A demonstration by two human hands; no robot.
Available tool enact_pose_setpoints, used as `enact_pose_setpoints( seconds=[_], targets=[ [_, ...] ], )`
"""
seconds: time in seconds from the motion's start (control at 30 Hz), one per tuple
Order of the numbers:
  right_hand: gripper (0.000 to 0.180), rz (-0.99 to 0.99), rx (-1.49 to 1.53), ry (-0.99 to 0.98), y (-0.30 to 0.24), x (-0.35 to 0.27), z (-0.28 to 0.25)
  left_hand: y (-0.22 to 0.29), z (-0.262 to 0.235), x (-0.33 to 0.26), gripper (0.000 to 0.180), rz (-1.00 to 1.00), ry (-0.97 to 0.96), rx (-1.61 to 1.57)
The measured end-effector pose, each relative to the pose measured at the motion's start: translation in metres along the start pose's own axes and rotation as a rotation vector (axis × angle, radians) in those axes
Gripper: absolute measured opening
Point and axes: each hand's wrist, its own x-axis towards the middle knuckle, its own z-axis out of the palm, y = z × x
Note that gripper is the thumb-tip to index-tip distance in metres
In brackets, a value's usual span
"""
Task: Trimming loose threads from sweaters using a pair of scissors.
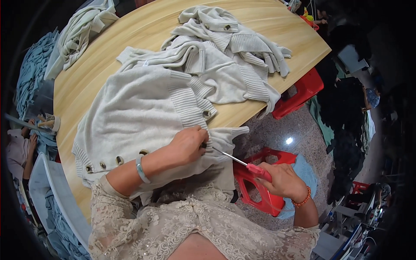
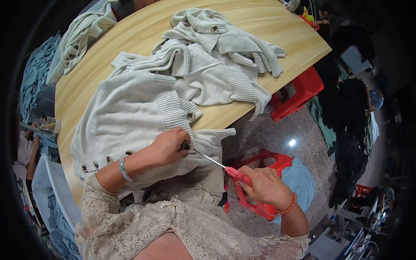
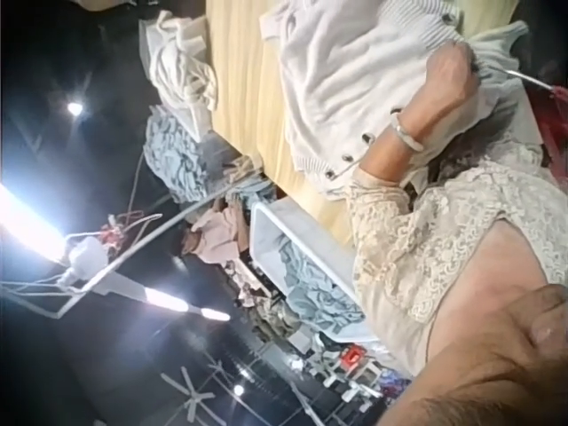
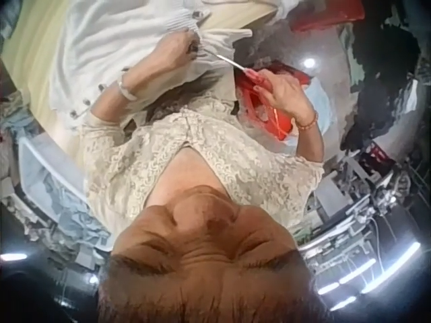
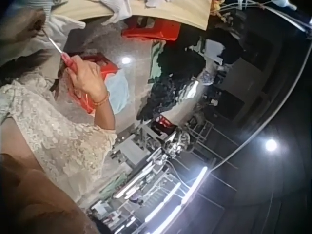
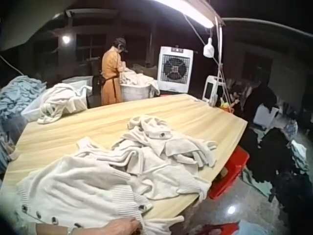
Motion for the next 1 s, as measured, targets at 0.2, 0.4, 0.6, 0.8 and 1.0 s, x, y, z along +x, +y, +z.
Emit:
enact_pose_setpoints(
  seconds=[0.2, 0.4, 0.6, 0.8, 1.0],
  targets=[
    [0.034, -0.106, -0.07, 0.053, 0.016, 0.009, 0.012, 0.001, -0.003, 0.005, 0.019, -0.099, -0.02, -0.142],
    [0.033, -0.146, 0.092, 0.02, 0.031, 0.024, 0.012, -0.005, -0.006, 0.008, 0.028, -0.12, -0.002, -0.438],
    [0.024, -0.03, 0.319, 0.402, 0.045, 0.064, 0.002, -0.006, -0.072, 0.069, 0.036, -0.008, 0.147, -0.046],
    [0.032, 0.135, 0.226, 0.631, 0.064, 0.093, -0.011, -0.066, -0.129, 0.231, 0.049, 0.143, 0.659, 0.191],
    [0.031, 0.138, 0.24, 0.655, 0.076, 0.106, -0.011, -0.118, -0.145, 0.321, 0.039, 0.031, 0.558, 0.626]
  ],
)
